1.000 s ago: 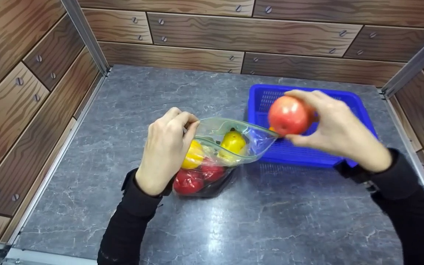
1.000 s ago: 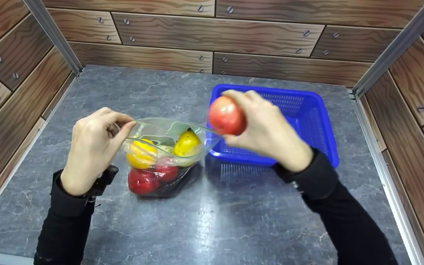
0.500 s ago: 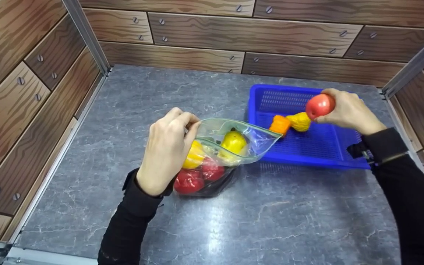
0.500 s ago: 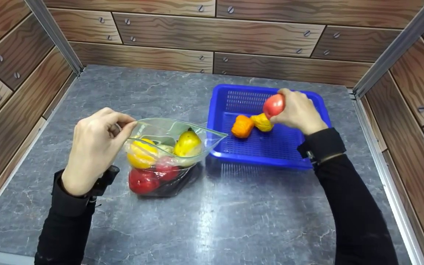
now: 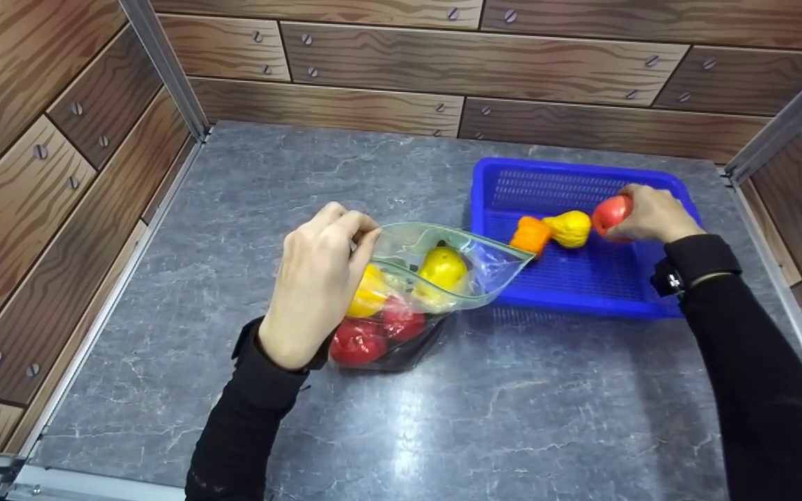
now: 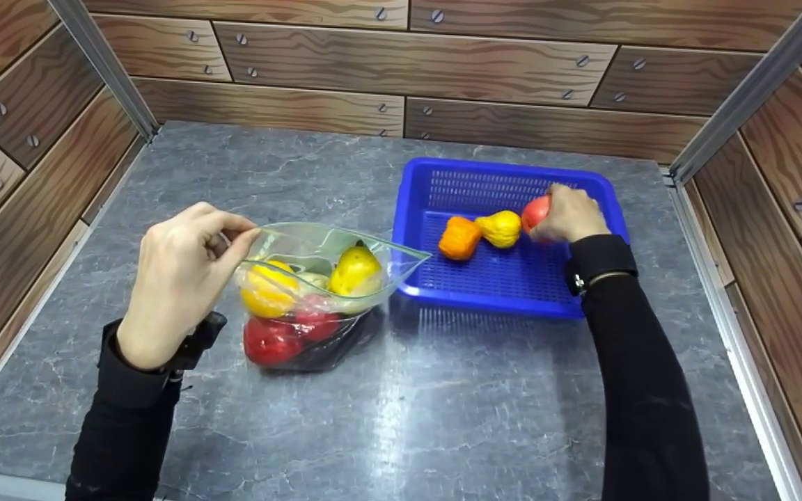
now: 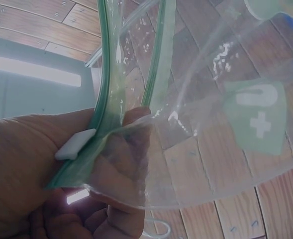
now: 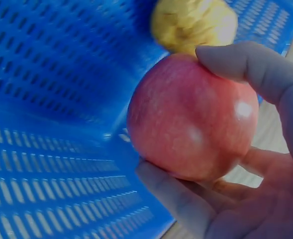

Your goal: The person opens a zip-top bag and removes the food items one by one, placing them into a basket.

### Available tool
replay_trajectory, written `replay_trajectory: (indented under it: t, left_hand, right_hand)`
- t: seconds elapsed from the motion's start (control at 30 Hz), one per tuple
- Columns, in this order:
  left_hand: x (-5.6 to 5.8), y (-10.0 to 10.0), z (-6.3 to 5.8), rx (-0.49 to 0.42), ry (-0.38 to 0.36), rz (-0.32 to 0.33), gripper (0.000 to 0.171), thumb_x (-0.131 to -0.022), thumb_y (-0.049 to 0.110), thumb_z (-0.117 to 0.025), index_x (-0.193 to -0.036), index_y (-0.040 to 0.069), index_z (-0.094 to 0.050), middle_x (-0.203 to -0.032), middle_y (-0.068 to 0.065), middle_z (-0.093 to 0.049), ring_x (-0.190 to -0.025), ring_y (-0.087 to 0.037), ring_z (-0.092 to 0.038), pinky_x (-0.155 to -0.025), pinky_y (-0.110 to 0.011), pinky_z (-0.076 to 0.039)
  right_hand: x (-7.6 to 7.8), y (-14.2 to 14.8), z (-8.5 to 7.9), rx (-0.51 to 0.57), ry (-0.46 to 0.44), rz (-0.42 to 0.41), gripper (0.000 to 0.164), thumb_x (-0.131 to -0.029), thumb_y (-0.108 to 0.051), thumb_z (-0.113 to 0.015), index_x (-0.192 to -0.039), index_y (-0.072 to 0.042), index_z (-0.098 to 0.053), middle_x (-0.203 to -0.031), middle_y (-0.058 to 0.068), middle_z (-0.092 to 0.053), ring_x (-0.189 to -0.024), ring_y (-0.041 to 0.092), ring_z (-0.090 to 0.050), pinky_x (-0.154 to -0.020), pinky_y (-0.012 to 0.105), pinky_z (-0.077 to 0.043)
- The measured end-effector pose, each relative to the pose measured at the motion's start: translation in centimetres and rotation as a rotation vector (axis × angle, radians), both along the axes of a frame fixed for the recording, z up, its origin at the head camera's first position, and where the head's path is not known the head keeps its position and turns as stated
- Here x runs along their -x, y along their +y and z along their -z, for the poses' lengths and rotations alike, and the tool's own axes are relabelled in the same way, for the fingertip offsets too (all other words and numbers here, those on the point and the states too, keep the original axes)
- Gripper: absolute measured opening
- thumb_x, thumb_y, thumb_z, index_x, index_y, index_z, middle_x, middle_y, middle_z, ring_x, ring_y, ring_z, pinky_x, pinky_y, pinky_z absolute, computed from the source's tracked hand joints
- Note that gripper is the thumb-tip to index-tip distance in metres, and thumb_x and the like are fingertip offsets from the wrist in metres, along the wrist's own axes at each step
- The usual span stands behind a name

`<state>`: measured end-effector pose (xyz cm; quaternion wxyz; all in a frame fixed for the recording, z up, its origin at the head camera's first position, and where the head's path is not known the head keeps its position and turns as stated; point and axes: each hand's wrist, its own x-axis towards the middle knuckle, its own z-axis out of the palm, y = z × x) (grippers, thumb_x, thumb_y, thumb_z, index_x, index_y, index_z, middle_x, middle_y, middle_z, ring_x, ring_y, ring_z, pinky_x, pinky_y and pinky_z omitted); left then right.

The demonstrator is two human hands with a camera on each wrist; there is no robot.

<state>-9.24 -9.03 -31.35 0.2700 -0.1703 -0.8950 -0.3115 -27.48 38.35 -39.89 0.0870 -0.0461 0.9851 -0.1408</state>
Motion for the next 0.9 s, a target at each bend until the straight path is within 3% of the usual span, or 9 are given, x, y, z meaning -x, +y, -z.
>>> replay_trajectory:
  t: [0.23,0.5,0.73,0.9]
  left_hand:
    - [0.0,0.1,-0.2,-0.006,0.007,0.009,0.007,-0.096,0.007,-0.077,-0.092,0.001,-0.078,-0.083,-0.01,-0.069,-0.07,-0.021,-0.065,-0.061,-0.029,-0.052]
    - [0.0,0.1,-0.1,0.0,0.011,0.009,0.007,-0.095,0.007,-0.078,-0.092,0.001,-0.078,-0.082,-0.01,-0.068,-0.069,-0.019,-0.063,-0.06,-0.027,-0.05]
    - [-0.1,0.1,-0.1,0.002,0.017,0.005,0.007,-0.095,0.007,-0.078,-0.092,0.001,-0.078,-0.082,-0.01,-0.068,-0.068,-0.02,-0.061,-0.059,-0.026,-0.048]
    - [-0.1,0.1,-0.1,0.002,0.019,0.007,0.007,-0.095,0.008,-0.078,-0.092,0.001,-0.078,-0.082,-0.01,-0.067,-0.067,-0.02,-0.06,-0.059,-0.026,-0.047]
  right_hand:
    - [0.4,0.4,1.4,-0.061,-0.068,-0.011,0.083,-0.074,-0.032,-0.088,-0.135,0.011,-0.052,-0.112,0.037,-0.062,-0.097,0.051,-0.061,-0.083,0.06,-0.052]
    - [0.4,0.7,1.8,-0.043,-0.092,0.012,0.094,-0.077,-0.031,-0.088,-0.144,0.015,-0.041,-0.124,0.044,-0.057,-0.108,0.057,-0.058,-0.092,0.066,-0.051]
    - [-0.2,0.1,0.4,-0.034,-0.065,-0.007,0.096,-0.076,-0.027,-0.089,-0.144,0.019,-0.039,-0.131,0.049,-0.051,-0.12,0.064,-0.051,-0.102,0.074,-0.044]
    - [-1.4,-1.4,-1.9,-0.068,0.05,-0.033,0.089,-0.078,-0.025,-0.087,-0.142,0.019,-0.043,-0.134,0.052,-0.049,-0.123,0.069,-0.047,-0.103,0.078,-0.041]
